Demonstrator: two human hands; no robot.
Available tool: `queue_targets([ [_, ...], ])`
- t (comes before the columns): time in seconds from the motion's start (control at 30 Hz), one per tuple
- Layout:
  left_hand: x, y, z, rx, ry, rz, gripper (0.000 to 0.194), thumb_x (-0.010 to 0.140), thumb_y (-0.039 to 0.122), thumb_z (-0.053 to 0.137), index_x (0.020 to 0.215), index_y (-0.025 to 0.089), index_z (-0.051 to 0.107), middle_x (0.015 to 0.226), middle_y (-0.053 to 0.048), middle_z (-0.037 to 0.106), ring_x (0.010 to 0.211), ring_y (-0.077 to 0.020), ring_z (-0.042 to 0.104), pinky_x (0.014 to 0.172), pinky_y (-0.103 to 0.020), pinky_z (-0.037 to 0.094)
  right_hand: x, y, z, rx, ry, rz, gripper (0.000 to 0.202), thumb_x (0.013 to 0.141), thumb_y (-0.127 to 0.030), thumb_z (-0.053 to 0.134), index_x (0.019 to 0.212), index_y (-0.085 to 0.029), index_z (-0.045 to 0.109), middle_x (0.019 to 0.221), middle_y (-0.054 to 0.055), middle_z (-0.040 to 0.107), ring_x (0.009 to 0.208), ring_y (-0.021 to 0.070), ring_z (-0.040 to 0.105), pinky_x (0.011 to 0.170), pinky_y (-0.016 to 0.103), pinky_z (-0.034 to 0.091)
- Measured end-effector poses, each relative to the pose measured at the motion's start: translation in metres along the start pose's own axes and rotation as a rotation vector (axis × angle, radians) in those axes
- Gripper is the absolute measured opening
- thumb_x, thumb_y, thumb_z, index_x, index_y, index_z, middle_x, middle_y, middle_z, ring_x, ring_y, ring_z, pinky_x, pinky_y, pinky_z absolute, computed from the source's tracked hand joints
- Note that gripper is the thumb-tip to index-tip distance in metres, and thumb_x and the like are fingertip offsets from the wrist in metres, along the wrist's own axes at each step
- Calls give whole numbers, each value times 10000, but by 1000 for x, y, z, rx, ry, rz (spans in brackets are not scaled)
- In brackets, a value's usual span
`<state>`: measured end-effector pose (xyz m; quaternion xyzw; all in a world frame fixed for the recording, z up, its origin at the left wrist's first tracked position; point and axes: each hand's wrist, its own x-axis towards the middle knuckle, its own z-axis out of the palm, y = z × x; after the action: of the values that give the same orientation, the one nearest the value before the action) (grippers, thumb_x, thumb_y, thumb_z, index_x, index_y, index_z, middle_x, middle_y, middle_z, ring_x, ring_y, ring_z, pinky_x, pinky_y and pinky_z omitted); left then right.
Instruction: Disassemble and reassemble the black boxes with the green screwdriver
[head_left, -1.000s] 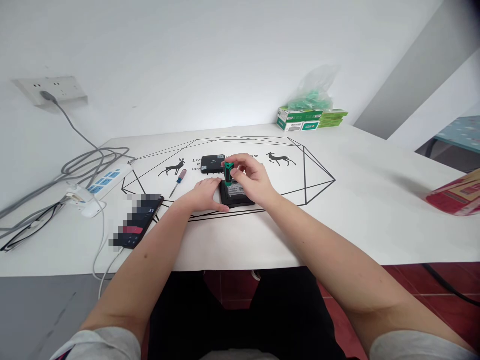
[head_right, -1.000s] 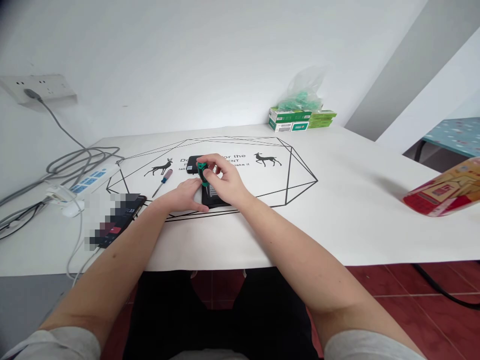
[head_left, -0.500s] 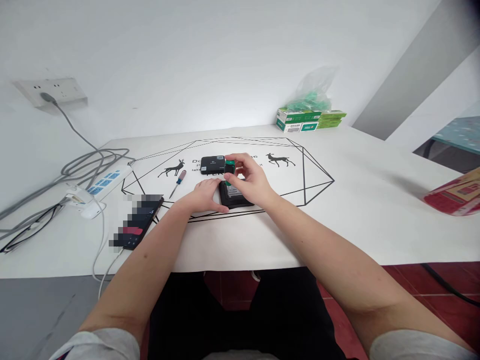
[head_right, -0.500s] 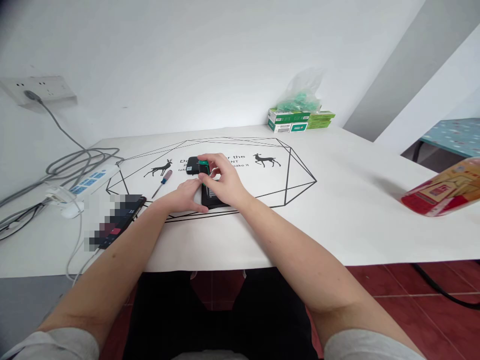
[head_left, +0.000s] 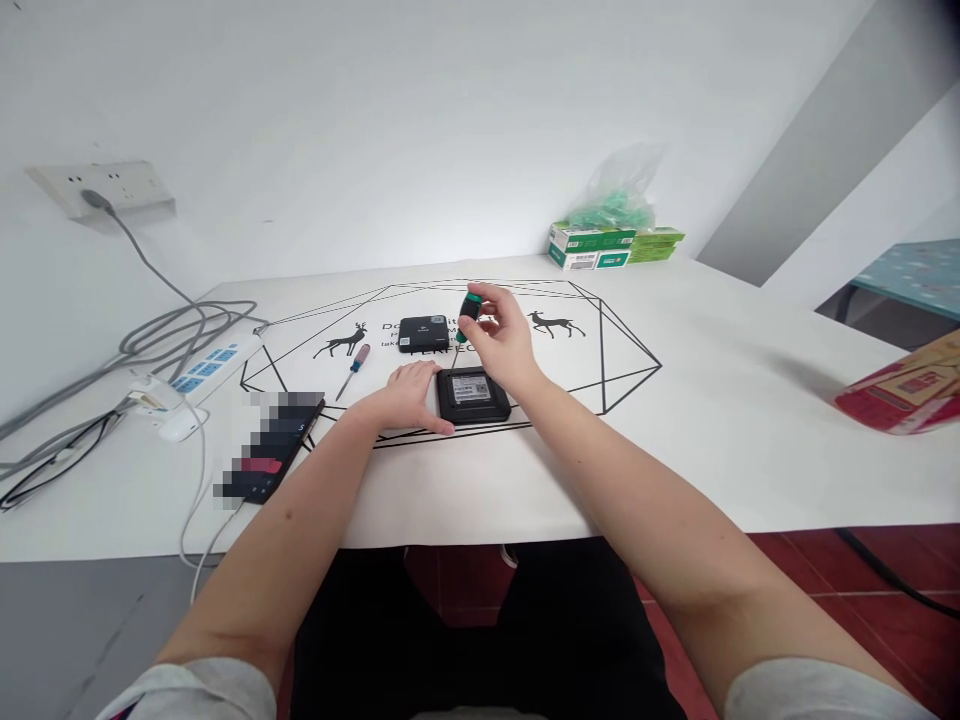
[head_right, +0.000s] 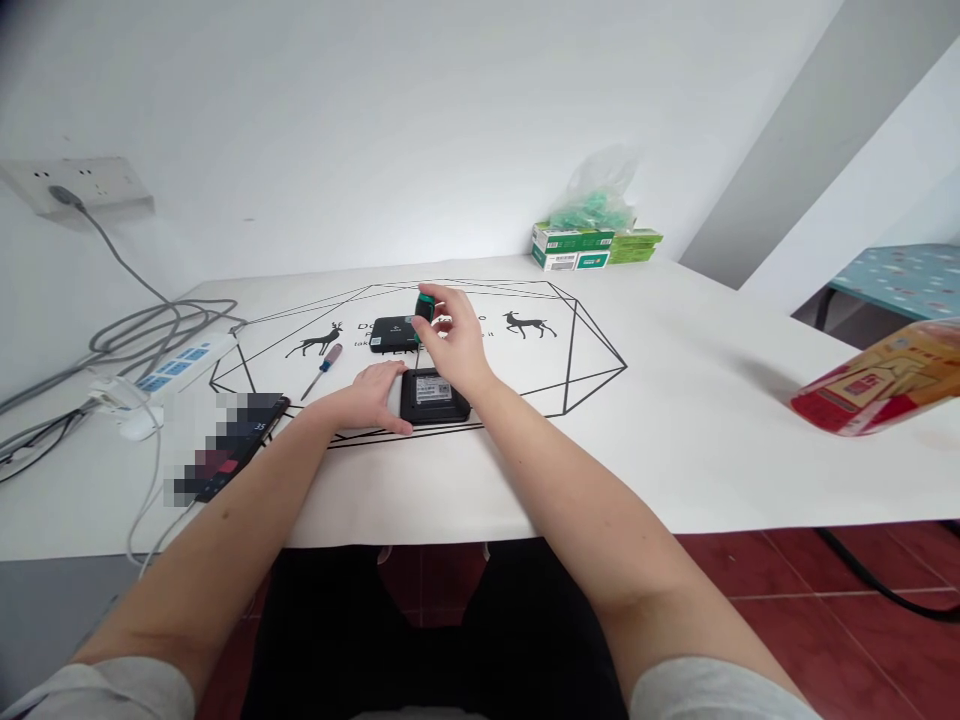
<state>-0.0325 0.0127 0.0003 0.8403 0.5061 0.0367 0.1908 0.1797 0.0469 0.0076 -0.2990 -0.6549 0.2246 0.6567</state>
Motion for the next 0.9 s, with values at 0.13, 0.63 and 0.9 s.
queue_targets([
  [0.13,1,-2,1,8,10,13,1227,637,814,839,1625,226,409,1729,-217,421,1641,-466,325,1345,-591,266,4,5,10,-14,-20,-6,393,897,-315,720,1288,-303,687,1248,69,683,968,208,643,733,359,600],
  [0.63,9,-14,10,16,44,48,1291,620,874,841,1640,197,434,1717,-214,446,1626,-489,339,1338,-591,275,4,-3,13,-110,-76,-104,401,945,-285,676,1345,-315,690,1284,56,765,986,227,690,823,408,624],
  [0.9,11,-16,12,85,-23,30,1435,667,913,781,1756,132,268,1851,-224,202,1716,-483,124,1388,-575,141,4,1,14,-117,-87,-116,419,952,-311,678,1372,-321,679,1301,55,761,956,226,673,806,415,636],
])
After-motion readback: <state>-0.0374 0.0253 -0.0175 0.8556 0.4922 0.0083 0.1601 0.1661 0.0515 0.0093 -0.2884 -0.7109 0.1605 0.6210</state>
